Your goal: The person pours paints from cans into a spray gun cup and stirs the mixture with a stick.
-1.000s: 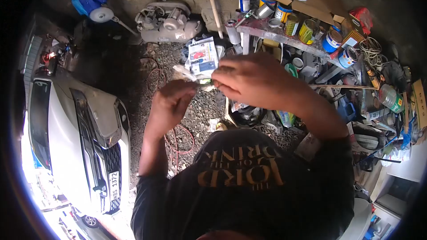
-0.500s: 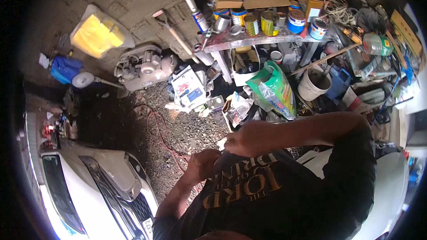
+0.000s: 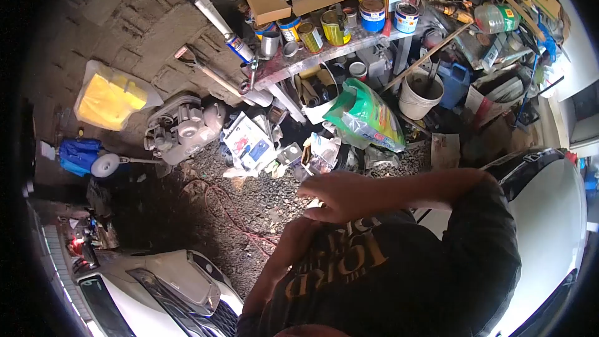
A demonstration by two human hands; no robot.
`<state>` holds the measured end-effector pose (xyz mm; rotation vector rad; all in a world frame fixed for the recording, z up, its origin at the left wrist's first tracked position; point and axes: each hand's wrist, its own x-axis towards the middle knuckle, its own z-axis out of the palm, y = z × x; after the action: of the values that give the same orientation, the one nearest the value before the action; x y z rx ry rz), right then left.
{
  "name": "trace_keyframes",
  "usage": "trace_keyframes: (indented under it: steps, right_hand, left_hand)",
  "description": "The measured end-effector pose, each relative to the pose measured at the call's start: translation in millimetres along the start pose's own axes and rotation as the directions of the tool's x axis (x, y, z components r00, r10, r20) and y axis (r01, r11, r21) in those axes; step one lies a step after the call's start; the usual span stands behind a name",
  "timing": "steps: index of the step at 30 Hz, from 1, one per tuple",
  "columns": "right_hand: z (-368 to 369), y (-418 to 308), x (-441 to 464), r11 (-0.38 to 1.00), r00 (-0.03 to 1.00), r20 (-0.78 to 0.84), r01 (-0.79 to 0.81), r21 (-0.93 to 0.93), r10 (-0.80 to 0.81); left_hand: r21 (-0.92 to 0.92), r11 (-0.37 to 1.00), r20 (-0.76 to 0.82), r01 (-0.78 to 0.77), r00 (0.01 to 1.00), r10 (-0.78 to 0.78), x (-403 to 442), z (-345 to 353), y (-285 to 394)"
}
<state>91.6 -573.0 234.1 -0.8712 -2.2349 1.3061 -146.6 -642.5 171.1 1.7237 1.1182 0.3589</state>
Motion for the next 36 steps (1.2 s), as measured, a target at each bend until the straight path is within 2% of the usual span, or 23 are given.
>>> trace_keyframes:
  steps: [2, 3, 4, 5, 6, 7, 8, 9, 10, 11, 13, 14, 15, 18, 19, 22, 23, 26, 29, 32, 33, 35, 36]
  right_hand:
    - [11, 16, 7, 0.986, 0.965, -0.218, 0.161, 0.041, -0.148]
    - [6, 11, 8, 0.977, 0.972, -0.23, 0.089, 0.194, -0.043]
    - [10, 10, 9, 0.872, 0.938, -0.332, 0.084, 0.483, 0.094]
    - [18, 8, 11, 0.682, 0.889, -0.382, 0.116, 0.722, 0.253]
    - [25, 6, 14, 0.43, 0.83, -0.373, 0.181, 0.884, 0.416]
    - [36, 15, 19, 0.422, 0.817, -0.475, 0.324, 0.847, 0.327]
    - [47, 15, 24, 0.517, 0.797, -0.537, 0.347, 0.782, 0.277]
    - [59, 13, 30, 0.606, 0.774, -0.592, 0.365, 0.707, 0.224]
    - [70, 14, 34, 0.686, 0.746, -0.644, 0.38, 0.62, 0.169]
    - [81, 32, 32, 0.794, 0.761, -0.636, 0.306, 0.525, 0.128]
    - [75, 19, 31, 0.871, 0.779, -0.583, 0.101, 0.48, 0.231]
    - [66, 7, 30, 0.892, 0.78, -0.556, -0.007, 0.453, 0.288]
    - [53, -16, 34, 0.736, 0.745, -0.425, -0.127, 0.665, 0.514]
    - [69, 18, 34, 0.904, 0.727, -0.579, -0.137, 0.404, 0.369]
    - [69, 19, 33, 0.796, 0.681, -0.553, -0.073, 0.601, 0.48]
    - [72, 24, 27, 0.818, 0.611, -0.58, -0.212, 0.534, 0.538]
    - [69, 23, 27, 0.895, 0.654, -0.636, -0.154, 0.419, 0.41]
    - [65, 25, 21, 0.856, 0.587, -0.628, -0.283, 0.432, 0.511]
    - [52, 34, 15, 0.855, 0.6, -0.612, -0.309, 0.418, 0.516]
    - [43, 58, 11, 0.879, 0.664, -0.606, -0.174, 0.445, 0.438]
    - [39, 67, 9, 0.883, 0.671, -0.589, -0.243, 0.401, 0.451]
    - [22, 70, 12, 0.931, 0.761, -0.558, -0.166, 0.326, 0.331]
    - [11, 72, 12, 0.95, 0.801, -0.536, -0.126, 0.285, 0.267]
  left_hand:
    - [0.042, 0.999, -0.02, -0.008, 1.0, 0.009, 7, -5, -2]
    - [-0.031, 0.999, -0.023, 0.018, 1.0, -0.019, 10, -9, -1]
    - [-0.106, 0.993, -0.027, 0.048, 0.998, -0.051, 12, -13, 2]
    - [-0.181, 0.98, -0.03, 0.08, 0.996, -0.086, 14, -17, 2]
    - [-0.358, 0.932, -0.04, 0.056, 0.996, -0.075, 17, -18, 0]
    - [-0.522, 0.853, -0.054, 0.029, 0.996, -0.066, 22, -17, -2]
    - [-0.668, 0.744, -0.068, 0.0, 0.996, -0.061, 26, -16, -6]
    - [-0.632, 0.775, -0.092, -0.016, 0.994, -0.054, 33, -10, -22]
    - [-0.705, 0.709, -0.077, -0.029, 0.996, -0.036, 36, -13, -19]
    - [-0.772, 0.635, -0.05, -0.029, 0.999, -0.015, 40, -18, -12]
    - [-0.786, 0.617, -0.026, -0.041, 0.999, 0.033, 48, -24, -8]
    - [-0.738, 0.672, -0.039, -0.068, 0.998, 0.058, 51, -25, -9]
    - [-0.688, 0.719, -0.055, -0.097, 0.995, 0.082, 53, -24, -12]
    - [-0.661, 0.751, 0.08, 0.017, 0.996, 0.047, 62, -27, -31]
    - [-0.644, 0.765, 0.045, -0.014, 0.997, 0.056, 65, -25, -34]
    - [-0.458, 0.886, 0.039, -0.074, 0.994, 0.103, 68, -32, -34]
    - [-0.519, 0.855, 0.038, -0.029, 0.998, 0.057, 69, -32, -31]
    - [-0.484, 0.874, 0.048, -0.046, 0.996, 0.079, 83, -21, -43]
    - [-0.377, 0.911, -0.013, -0.167, 0.984, 0.175, 98, -17, -34]
    - [-0.199, 0.978, 0.072, -0.069, 0.994, 0.085, 112, -16, -28]
    - [-0.199, 0.979, 0.067, -0.049, 0.996, 0.063, 119, -16, -25]
    - [-0.203, 0.979, 0.059, -0.006, 0.998, 0.018, 127, -11, -18]
    - [-0.156, 0.986, 0.04, -0.051, 0.998, 0.058, 134, -7, -22]
